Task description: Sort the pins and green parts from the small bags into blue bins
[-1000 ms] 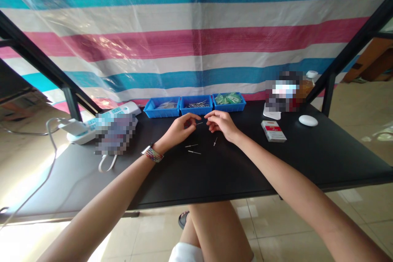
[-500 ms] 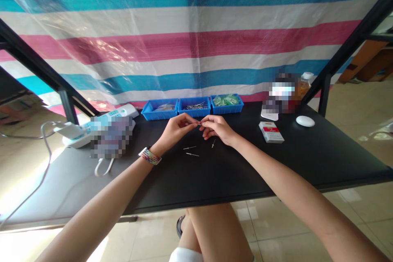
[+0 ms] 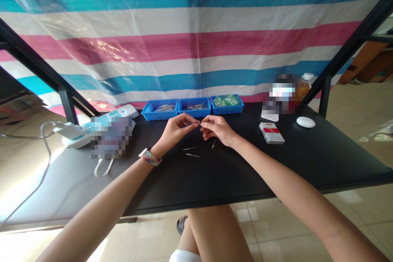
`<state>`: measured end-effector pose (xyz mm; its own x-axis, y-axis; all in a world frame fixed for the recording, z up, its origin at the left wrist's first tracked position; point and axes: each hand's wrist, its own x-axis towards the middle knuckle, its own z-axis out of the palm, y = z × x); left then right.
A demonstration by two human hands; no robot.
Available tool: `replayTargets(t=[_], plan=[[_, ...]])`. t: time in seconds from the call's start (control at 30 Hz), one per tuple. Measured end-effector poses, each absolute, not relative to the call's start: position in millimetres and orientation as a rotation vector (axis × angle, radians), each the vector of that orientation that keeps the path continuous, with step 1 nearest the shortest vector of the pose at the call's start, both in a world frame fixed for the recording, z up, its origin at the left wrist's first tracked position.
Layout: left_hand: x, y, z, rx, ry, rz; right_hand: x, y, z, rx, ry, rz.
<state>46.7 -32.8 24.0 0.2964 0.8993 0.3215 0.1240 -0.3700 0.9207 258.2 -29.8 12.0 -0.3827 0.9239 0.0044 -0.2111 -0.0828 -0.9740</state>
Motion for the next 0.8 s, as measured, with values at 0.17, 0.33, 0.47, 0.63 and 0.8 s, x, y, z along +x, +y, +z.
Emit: replayTargets(t=[0.17,0.33,0.47,0.63,0.8], plan=[[43.7,-29.0,24.5,1.72,1.004,1.109,258.0,-32.8,13.8,-0.836,-1.351,1.433],[41.3,-25.9,22.7,1.746,1.039,0.973,257.5,-33.4,15.4,-0.808,-1.363,1.337],[40.0,-24.5,20.0,1.748,1.056,0.929,255.6,-34.4,15.5,-0.781,-1.374,1.328],[39.1,-24.6,19.3,1.723,1.072,0.89,255.2,-34.5,14.8,-0.774,-1.351,1.32],[40.3,-27.1,24.1,1.687,1.014,0.932,255.6,-33.1,12.4,-0.783,-1.335,1.334]])
